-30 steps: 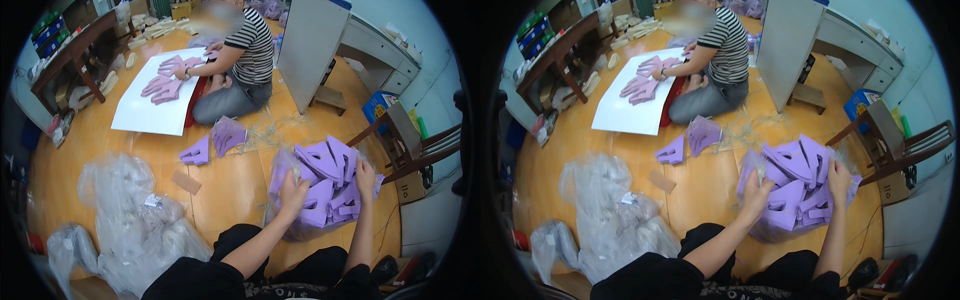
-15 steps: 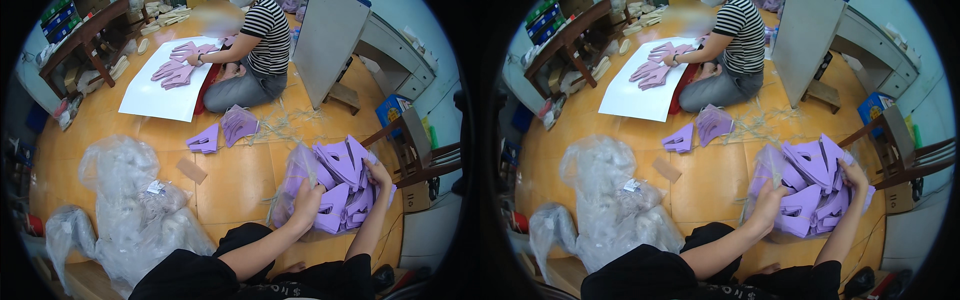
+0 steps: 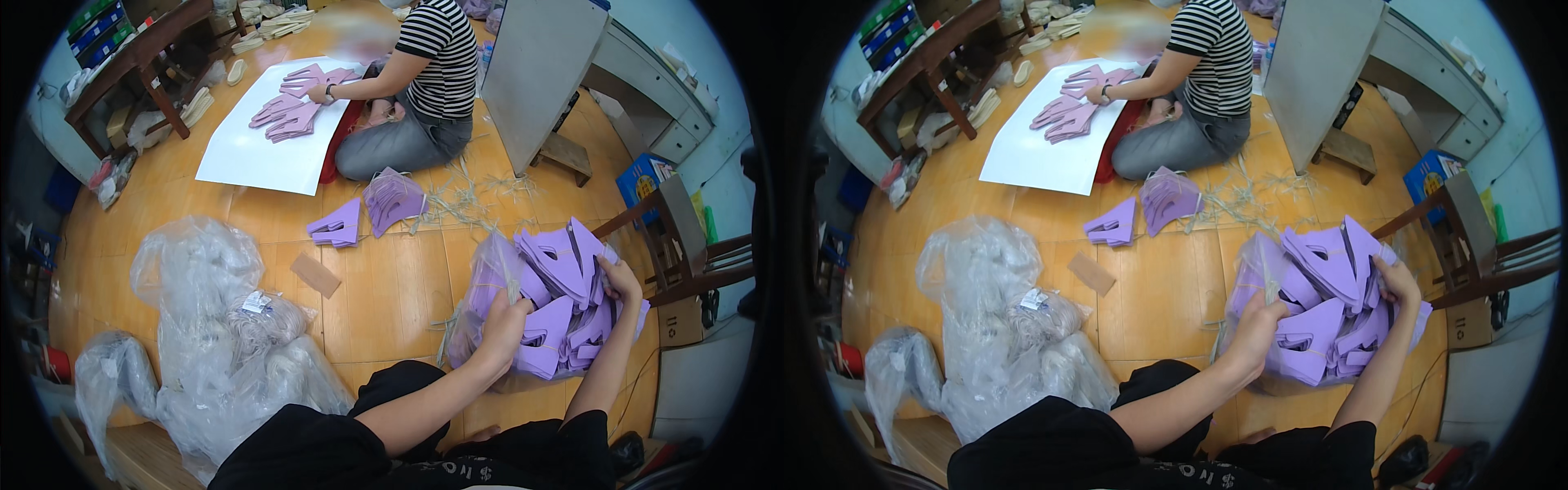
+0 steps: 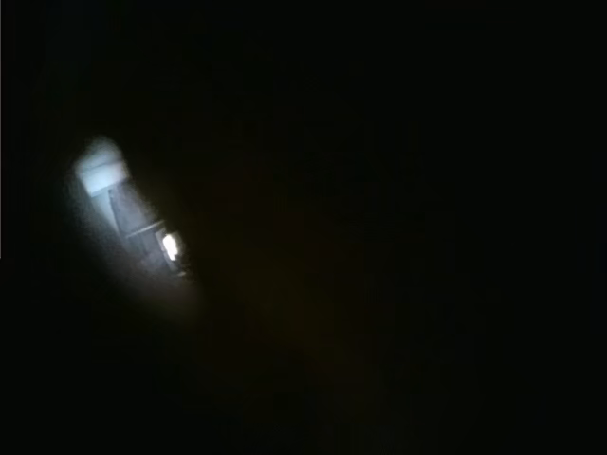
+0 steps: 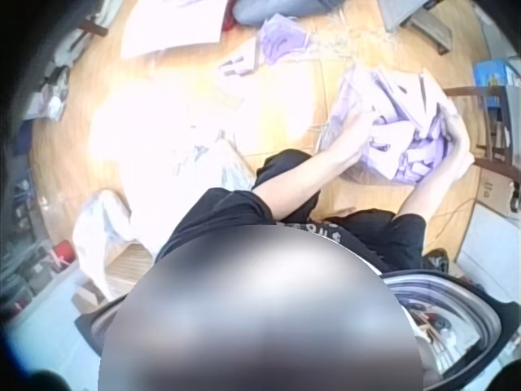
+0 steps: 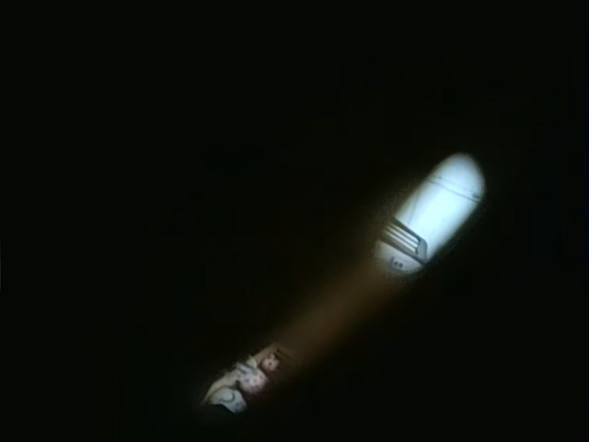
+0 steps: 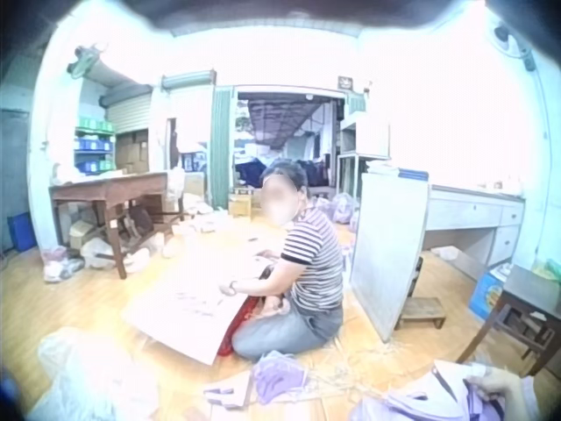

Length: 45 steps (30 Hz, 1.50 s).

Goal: The person gathers purple foam pieces, stacks them, and ties them into bundles using rubber bands. They then place the bundles into plastic bags, label the bags with a marker, and load them onto a hand truck for transport.

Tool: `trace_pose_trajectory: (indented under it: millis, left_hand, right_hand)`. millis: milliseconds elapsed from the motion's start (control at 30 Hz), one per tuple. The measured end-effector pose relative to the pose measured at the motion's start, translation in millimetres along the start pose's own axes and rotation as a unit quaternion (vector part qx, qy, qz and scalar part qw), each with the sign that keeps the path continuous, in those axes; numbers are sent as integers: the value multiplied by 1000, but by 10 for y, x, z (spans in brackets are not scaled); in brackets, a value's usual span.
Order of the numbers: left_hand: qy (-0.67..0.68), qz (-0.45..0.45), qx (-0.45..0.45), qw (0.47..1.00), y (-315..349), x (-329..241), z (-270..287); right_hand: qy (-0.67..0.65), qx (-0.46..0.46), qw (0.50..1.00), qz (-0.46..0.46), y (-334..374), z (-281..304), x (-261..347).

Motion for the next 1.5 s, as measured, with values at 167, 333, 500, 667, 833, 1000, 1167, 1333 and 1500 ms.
trace_pose_trajectory:
  millis: [167, 333, 500, 667, 833, 1000, 1167, 1333, 1500]
  left_hand:
    - [-15, 10, 3, 1000, 1, -6, 12]
    - [5, 15, -6, 1000, 26, -21, 17]
    - [1, 13, -5, 1000, -6, 21, 15]
    - [-13, 14, 0, 1000, -30, 62, 21]
    - [-17, 21, 2, 1000, -18, 48, 23]
    - [-2, 26, -1, 1000, -7, 38, 22]
    - [5, 22, 1, 1000, -7, 20, 13]
    - [4, 19, -4, 1000, 19, -19, 15]
    - [3, 22, -3, 1000, 24, -24, 19]
  right_hand:
    - [41, -6, 999, -7, -26, -7, 4]
    - [35, -4, 999, 22, 61, -42, 109]
    - [52, -24, 998, -8, 74, -35, 103]
    - [27, -14, 1000, 5, 17, -34, 70]
    - [43, -20, 999, 6, 21, -23, 71]
    - [33, -28, 999, 9, 52, -31, 94]
    - [26, -21, 999, 6, 23, -34, 74]
    - [28, -25, 999, 1, -9, -20, 49]
    - [49, -39, 998, 1, 1, -9, 53]
Point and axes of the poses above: each hand's wrist, its own y-axis away from the middle knuckle, its own z-axis out of the back of the hand, x = y × z, the point moved 6 cm from there along -y, towards the middle knuckle, and after that the axes turned 12 degrees about -y, right-handed, at the moved point
